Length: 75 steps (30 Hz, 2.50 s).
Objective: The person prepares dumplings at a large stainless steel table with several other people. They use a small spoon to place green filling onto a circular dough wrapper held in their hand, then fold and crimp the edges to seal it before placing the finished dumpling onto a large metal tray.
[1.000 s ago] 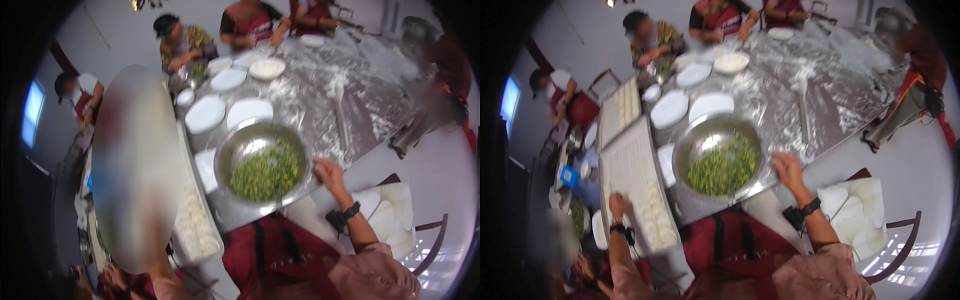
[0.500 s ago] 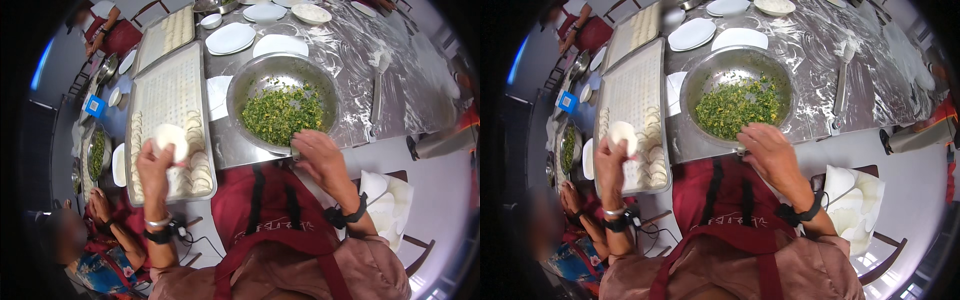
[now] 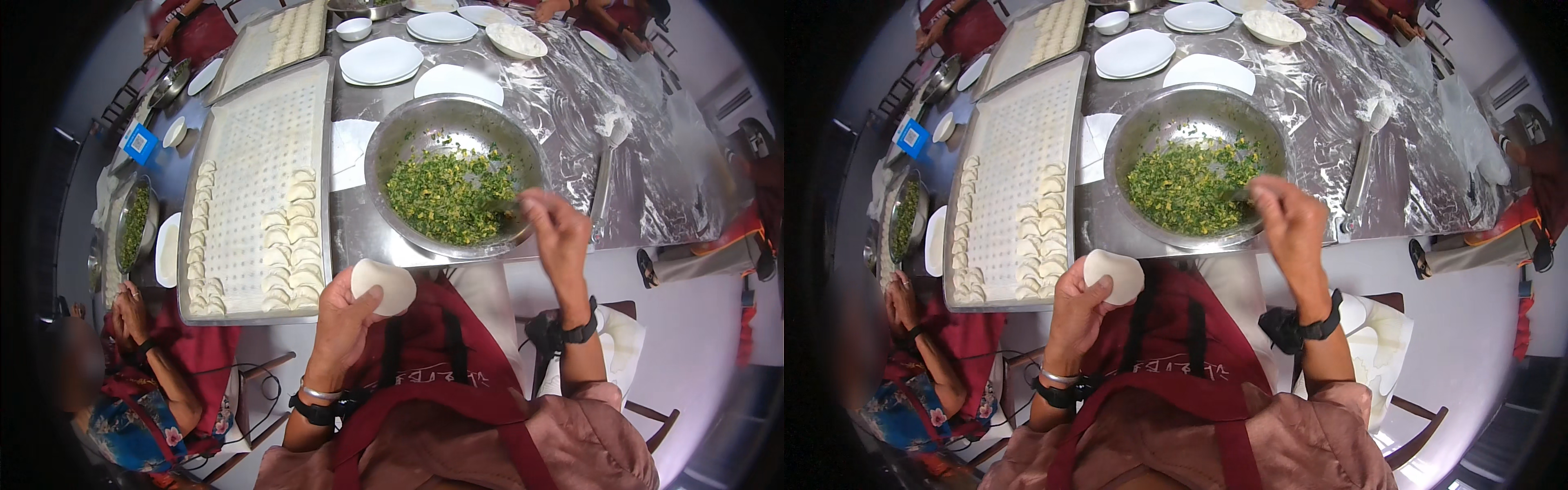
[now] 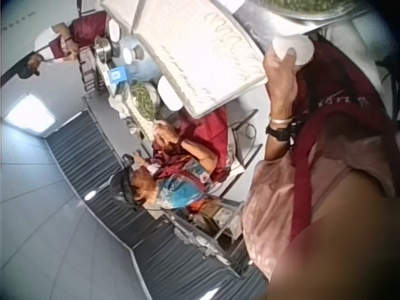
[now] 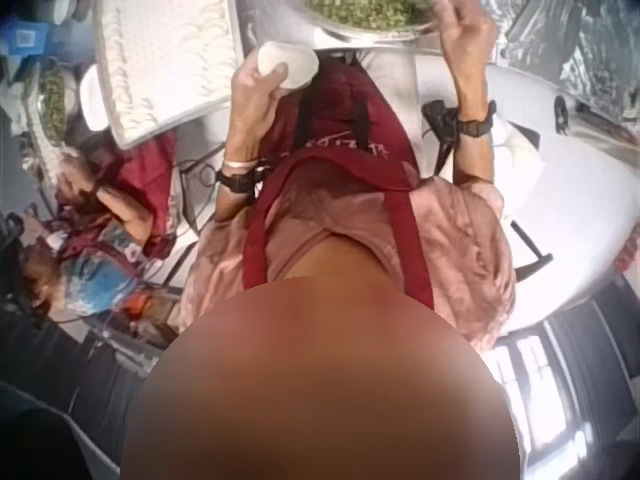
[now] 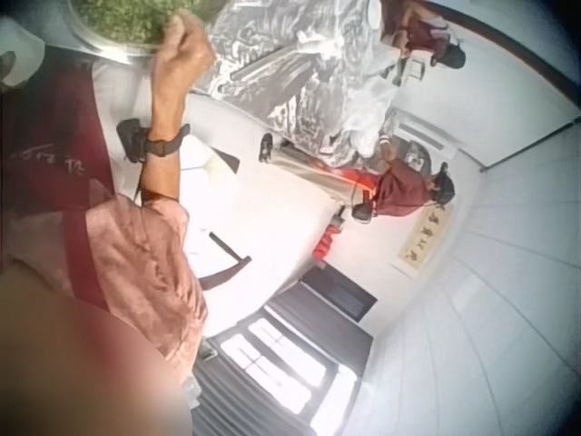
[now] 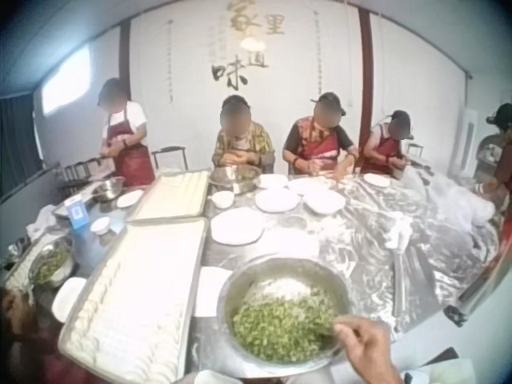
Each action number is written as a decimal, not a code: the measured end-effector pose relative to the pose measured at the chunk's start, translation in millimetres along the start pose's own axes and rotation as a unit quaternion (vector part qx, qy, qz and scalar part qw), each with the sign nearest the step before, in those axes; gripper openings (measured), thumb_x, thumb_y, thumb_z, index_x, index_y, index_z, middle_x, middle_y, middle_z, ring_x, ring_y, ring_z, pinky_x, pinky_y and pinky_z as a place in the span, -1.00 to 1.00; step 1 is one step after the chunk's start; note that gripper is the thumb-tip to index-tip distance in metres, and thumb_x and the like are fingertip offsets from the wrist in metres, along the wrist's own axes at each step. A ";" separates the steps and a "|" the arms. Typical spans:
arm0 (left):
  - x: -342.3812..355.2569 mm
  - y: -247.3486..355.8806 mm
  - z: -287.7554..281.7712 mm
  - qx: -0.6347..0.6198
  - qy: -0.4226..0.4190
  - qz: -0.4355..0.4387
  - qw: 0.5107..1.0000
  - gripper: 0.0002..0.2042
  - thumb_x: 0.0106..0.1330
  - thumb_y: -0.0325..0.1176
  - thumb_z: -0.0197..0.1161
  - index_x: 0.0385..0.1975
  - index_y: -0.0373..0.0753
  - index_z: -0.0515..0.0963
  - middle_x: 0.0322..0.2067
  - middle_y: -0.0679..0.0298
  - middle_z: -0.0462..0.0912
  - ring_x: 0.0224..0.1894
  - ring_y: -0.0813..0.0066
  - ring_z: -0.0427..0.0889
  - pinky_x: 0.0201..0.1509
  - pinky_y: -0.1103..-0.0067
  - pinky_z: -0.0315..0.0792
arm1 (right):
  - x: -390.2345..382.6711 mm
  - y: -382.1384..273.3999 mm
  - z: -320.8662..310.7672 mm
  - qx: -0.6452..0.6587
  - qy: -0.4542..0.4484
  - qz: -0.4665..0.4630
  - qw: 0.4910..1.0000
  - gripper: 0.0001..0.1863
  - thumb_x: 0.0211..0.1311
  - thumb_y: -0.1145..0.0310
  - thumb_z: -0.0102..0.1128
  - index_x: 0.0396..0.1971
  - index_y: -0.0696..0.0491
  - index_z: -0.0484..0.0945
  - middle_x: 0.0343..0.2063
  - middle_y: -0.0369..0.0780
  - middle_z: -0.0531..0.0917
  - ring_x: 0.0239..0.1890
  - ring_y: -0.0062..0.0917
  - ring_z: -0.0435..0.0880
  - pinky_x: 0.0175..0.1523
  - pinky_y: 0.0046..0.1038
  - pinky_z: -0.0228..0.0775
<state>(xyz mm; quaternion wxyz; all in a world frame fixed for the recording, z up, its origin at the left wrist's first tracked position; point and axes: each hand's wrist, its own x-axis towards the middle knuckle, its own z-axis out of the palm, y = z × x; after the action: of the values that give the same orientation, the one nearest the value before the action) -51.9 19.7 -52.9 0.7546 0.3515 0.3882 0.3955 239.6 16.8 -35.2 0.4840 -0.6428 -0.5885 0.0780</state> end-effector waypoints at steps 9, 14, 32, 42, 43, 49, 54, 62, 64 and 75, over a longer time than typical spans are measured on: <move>27.7 1.0 17.5 -0.119 -0.055 0.011 0.991 -0.60 0.34 -0.38 0.13 0.11 -0.41 0.29 -0.04 0.07 0.53 0.03 0.23 0.56 0.15 0.33 0.46 | 45.4 50.7 13.6 -0.126 0.062 -0.012 0.990 -0.87 0.20 0.45 0.17 -0.41 0.20 0.61 -0.64 -0.10 0.62 -0.64 -0.47 0.60 -0.50 -0.45 0.37; 46.1 -15.2 19.8 -0.118 -0.067 0.019 0.991 -0.59 0.33 -0.36 0.15 0.09 -0.45 0.31 -0.03 0.05 0.53 0.02 0.20 0.57 0.15 0.35 0.46 | 39.3 29.5 50.4 0.040 0.042 0.061 0.996 -0.85 0.21 0.45 0.15 -0.38 0.25 0.60 -0.69 -0.17 0.59 -0.63 -0.57 0.62 -0.51 -0.49 0.38; 52.4 -17.7 28.0 -0.103 -0.088 0.003 0.991 -0.61 0.34 -0.37 0.07 0.09 -0.46 0.32 0.00 0.05 0.52 0.04 0.25 0.55 0.16 0.35 0.44 | 45.8 27.7 63.6 0.329 -0.005 0.343 0.880 -0.85 0.22 0.56 0.03 -0.30 0.34 0.50 -0.45 -0.10 0.62 -0.54 -0.41 0.69 -0.41 -0.51 0.65; 43.4 -7.2 -6.8 0.481 -0.016 0.315 0.818 -0.70 0.27 -0.35 0.12 -0.07 -0.41 0.49 -0.11 0.02 0.59 -0.05 0.11 0.57 0.06 0.37 0.43 | 46.7 19.9 78.9 0.433 -0.076 0.373 0.817 -0.86 0.21 0.48 0.19 -0.31 0.24 0.52 -0.44 -0.20 0.60 -0.51 -0.59 0.62 -0.37 -0.64 0.60; 50.8 -27.4 -11.4 0.491 -0.016 0.388 0.780 -0.66 0.19 -0.34 0.18 -0.07 -0.35 0.51 -0.09 0.01 0.57 -0.06 -0.01 0.54 0.05 0.29 0.40 | 46.3 40.7 70.0 0.411 -0.084 0.367 0.830 -0.84 0.24 0.45 0.16 -0.28 0.25 0.52 -0.42 -0.20 0.61 -0.50 -0.60 0.62 -0.38 -0.67 0.57; 21.5 -9.4 1.4 -0.191 -0.047 0.074 0.978 -0.63 0.43 -0.26 0.02 0.13 -0.34 0.35 -0.03 0.18 0.53 0.00 0.36 0.56 -0.01 0.39 0.53 | 44.2 112.6 76.8 0.424 -0.045 0.387 0.818 -0.77 0.34 0.37 0.04 -0.19 0.24 0.51 -0.34 -0.18 0.62 -0.35 -0.51 0.66 -0.26 -0.55 0.60; -64.2 90.7 -52.5 0.007 0.104 0.207 0.973 -0.63 0.43 -0.30 0.00 0.14 -0.37 0.31 0.00 0.14 0.51 -0.02 0.31 0.56 0.03 0.32 0.53 | 45.9 26.7 53.3 0.339 -0.054 0.418 0.841 -0.74 0.17 0.36 0.27 -0.32 0.30 0.59 -0.50 -0.20 0.57 -0.46 -0.54 0.51 -0.33 -0.59 0.46; -222.2 329.7 -176.0 0.274 0.535 0.537 0.591 -0.77 0.32 -0.48 -0.05 -0.10 -0.39 0.45 -0.23 0.05 0.61 -0.21 0.21 0.65 -0.16 0.39 0.58 | 50.3 25.3 59.7 0.345 -0.082 0.431 0.830 -0.73 0.21 0.35 0.25 -0.26 0.29 0.60 -0.46 -0.21 0.61 -0.42 -0.57 0.54 -0.32 -0.59 0.46; -231.0 367.2 -192.5 0.154 0.585 0.567 0.559 -0.75 0.31 -0.55 -0.09 -0.11 -0.45 0.49 -0.26 0.02 0.63 -0.29 0.24 0.68 -0.23 0.44 0.60 | 49.4 29.7 50.9 0.353 -0.065 0.424 0.831 -0.73 0.21 0.35 0.24 -0.25 0.28 0.60 -0.45 -0.22 0.62 -0.42 -0.57 0.55 -0.31 -0.60 0.45; -81.5 202.0 -141.5 -0.150 0.189 0.362 0.900 -0.64 0.34 -0.50 0.00 0.10 -0.51 0.27 0.08 -0.05 0.44 0.13 0.03 0.47 0.22 0.14 0.40 | 41.8 67.2 56.6 0.431 -0.014 0.408 0.805 -0.83 0.22 0.44 0.14 -0.24 0.20 0.54 -0.41 -0.19 0.62 -0.47 -0.51 0.65 -0.36 -0.52 0.62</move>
<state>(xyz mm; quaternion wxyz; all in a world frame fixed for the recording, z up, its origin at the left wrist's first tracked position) -271.0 69.3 77.5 0.5157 0.2688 0.3053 0.7540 259.8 92.4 -92.9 0.6268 -0.5479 -0.1848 0.5223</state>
